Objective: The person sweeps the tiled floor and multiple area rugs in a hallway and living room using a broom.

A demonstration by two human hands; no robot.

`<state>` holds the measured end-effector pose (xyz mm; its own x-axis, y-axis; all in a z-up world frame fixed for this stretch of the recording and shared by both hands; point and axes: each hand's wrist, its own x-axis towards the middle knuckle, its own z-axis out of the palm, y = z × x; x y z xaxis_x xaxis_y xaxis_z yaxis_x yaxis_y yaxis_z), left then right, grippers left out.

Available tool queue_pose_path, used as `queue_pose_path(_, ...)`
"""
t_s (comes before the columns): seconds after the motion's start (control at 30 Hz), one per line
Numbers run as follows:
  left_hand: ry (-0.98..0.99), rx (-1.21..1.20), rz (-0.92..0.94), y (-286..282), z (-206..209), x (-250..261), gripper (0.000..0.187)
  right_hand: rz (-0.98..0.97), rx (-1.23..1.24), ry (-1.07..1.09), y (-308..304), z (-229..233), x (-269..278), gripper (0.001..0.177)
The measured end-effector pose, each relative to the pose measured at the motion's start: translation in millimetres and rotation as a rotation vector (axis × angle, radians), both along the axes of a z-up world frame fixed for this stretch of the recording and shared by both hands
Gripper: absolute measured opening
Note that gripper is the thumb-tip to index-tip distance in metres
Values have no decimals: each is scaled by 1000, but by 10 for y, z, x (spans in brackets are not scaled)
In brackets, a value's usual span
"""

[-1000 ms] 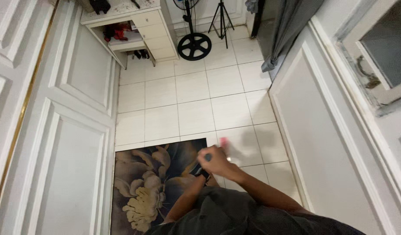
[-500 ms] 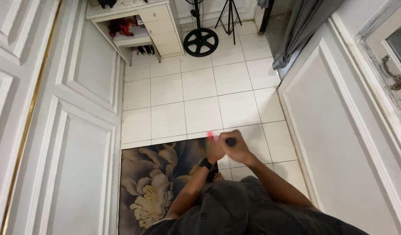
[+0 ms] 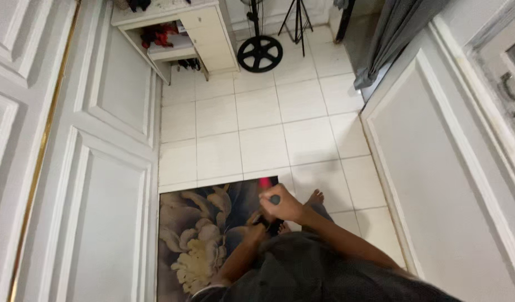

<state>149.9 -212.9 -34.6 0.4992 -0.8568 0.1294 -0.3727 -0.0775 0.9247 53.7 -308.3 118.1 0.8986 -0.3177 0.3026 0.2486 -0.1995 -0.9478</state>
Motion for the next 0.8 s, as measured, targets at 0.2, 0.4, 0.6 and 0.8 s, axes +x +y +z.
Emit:
queue_pose_path(0.2,70,-142,-154,-326,-99,-277,10,93,-473,350,291,300,104,26)
queue_pose_path(0.4,98,-307,-363,-986,-108,-334,15,93,-443,249,12,60,56,9)
queue_pose_path(0.6,89,40,-479,-1759,-63,-405,18,-131,-337,332,-892,180,-234,29)
queue_pose_path(0.8,196,-166,-573,-2558,-104,-796,12,-175,-378,316,-1674,-748,-432,25)
